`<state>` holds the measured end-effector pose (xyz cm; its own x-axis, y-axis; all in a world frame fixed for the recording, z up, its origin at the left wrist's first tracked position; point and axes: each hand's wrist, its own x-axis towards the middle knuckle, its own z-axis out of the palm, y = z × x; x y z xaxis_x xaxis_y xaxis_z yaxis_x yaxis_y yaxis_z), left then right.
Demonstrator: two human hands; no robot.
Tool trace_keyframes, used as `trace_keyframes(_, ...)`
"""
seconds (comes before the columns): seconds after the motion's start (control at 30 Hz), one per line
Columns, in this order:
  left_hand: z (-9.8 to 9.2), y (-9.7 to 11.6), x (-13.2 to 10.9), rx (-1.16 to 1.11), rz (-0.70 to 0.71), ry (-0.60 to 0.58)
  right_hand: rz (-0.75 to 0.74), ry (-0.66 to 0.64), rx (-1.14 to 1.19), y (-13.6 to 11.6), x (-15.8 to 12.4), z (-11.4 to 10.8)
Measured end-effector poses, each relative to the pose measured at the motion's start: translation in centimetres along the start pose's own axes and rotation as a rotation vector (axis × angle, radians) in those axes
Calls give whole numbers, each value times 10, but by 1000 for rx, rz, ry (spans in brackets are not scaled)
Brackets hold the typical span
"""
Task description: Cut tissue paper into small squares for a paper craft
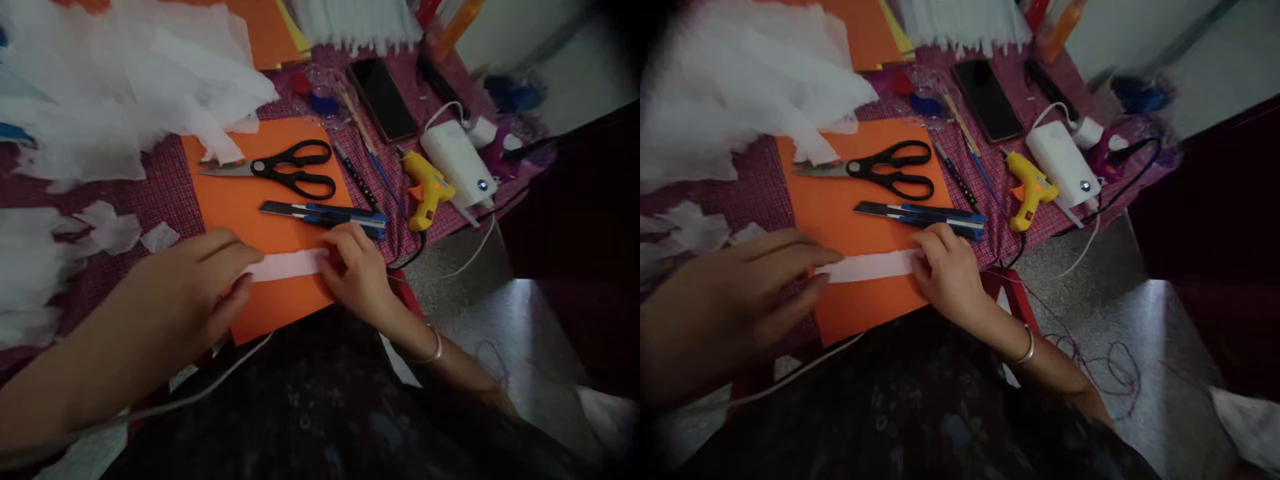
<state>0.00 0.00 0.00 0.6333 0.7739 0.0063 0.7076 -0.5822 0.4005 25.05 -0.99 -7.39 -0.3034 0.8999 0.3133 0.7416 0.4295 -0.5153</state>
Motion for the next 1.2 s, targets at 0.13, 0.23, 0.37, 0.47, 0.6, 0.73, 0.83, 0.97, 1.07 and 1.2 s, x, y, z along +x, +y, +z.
trace_keyframes(0.13, 6, 18, 40, -123, 128, -239, -3, -11, 17, 1, 0, 6)
trace_keyframes(0.23, 11, 14, 63, -183, 183, -392, -21, -48, 55, 1, 2, 0)
trace_keyframes(0.37, 23, -2, 72, -210, 120, -471, -71, -11, 119, 7, 10, -24)
trace_keyframes(0.47, 36, -5, 62, -280, -40, -305, -60, -5, -59, 20, 20, -40)
trace_keyframes(0.6, 51, 3, 46, -243, -205, -118, -49, -165, -221, 37, 32, -37)
trace_keyframes(0.73, 58, 11, 43, -157, -279, -104, -105, -178, -239, 43, 33, -31)
trace_keyframes(0.83, 58, 16, 44, -96, -312, -96, -118, -142, -234, 45, 23, -43)
trace_keyframes(0.97, 58, 22, 43, -59, -328, -88, -82, -94, -243, 54, -9, -74)
trace_keyframes(1.07, 59, 23, 42, -59, -347, -83, -58, -76, -283, 67, -40, -93)
trace_keyframes(1.2, 61, 20, 40, -92, -344, -51, -73, -72, -298, 80, -69, -101)
